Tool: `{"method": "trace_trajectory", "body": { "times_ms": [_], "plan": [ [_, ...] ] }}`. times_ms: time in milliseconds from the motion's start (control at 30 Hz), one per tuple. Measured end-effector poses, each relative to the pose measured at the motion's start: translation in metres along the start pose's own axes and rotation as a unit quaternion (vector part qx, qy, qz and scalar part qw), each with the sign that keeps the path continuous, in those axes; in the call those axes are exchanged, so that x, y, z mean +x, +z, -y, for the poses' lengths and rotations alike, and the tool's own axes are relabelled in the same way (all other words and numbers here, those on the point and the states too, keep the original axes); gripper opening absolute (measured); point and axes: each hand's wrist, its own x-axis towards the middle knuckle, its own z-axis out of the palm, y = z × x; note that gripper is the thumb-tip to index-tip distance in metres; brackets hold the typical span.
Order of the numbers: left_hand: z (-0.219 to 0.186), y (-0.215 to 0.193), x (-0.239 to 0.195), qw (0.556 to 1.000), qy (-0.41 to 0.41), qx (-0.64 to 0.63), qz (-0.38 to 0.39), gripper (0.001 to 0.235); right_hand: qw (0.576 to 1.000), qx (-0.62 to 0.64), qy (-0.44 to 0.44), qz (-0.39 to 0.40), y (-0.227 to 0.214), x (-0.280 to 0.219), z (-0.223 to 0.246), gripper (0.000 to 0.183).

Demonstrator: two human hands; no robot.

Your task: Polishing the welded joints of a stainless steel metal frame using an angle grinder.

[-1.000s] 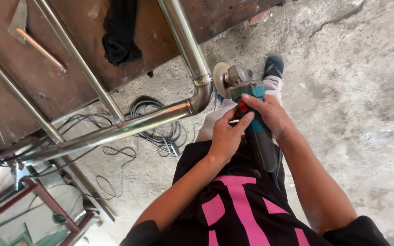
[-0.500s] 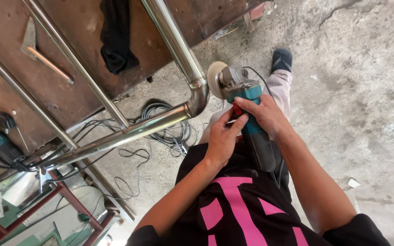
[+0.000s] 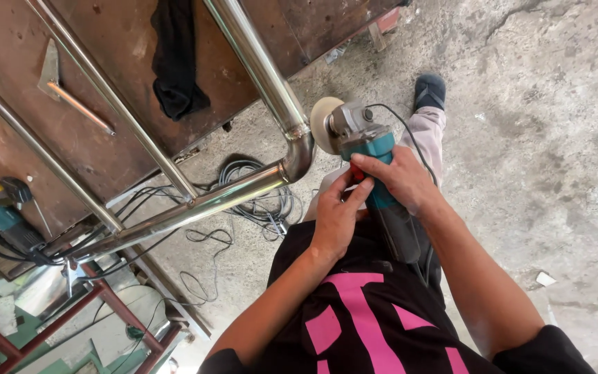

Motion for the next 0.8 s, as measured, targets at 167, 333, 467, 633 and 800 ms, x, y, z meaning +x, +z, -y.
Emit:
{"method": "trace_trajectory", "body": {
  "times_ms": [167, 333, 467, 633, 800],
  "plan": [
    [-0.004, 0.005, 0.002, 1.0, -0.002, -0.004, -0.009, 0.06, 1.0, -0.013, 0.013, 0.015, -0.002, 0.008, -0.002, 0.05],
    [-0.005, 0.007, 0.002, 1.0, -0.009, 0.011, -0.018, 0.061, 1.0, 0.011, 0.011, 0.024, -0.004, 0.01, -0.002, 0.048],
    [-0.007, 0.01, 0.008, 0.999, 0.003, 0.029, -0.031, 0.06, 0.998, 0.05, 0.006, 0.033, -0.004, 0.022, -0.01, 0.05],
    [-0.007, 0.012, 0.008, 0.998, -0.002, 0.045, -0.05, 0.065, 0.994, 0.1, 0.032, 0.044, -0.001, 0.033, -0.023, 0.049],
    [0.001, 0.009, 0.024, 0.996, 0.021, 0.048, -0.076, 0.063, 0.983, 0.17, 0.053, 0.038, 0.006, 0.052, -0.035, 0.054]
  ]
}}
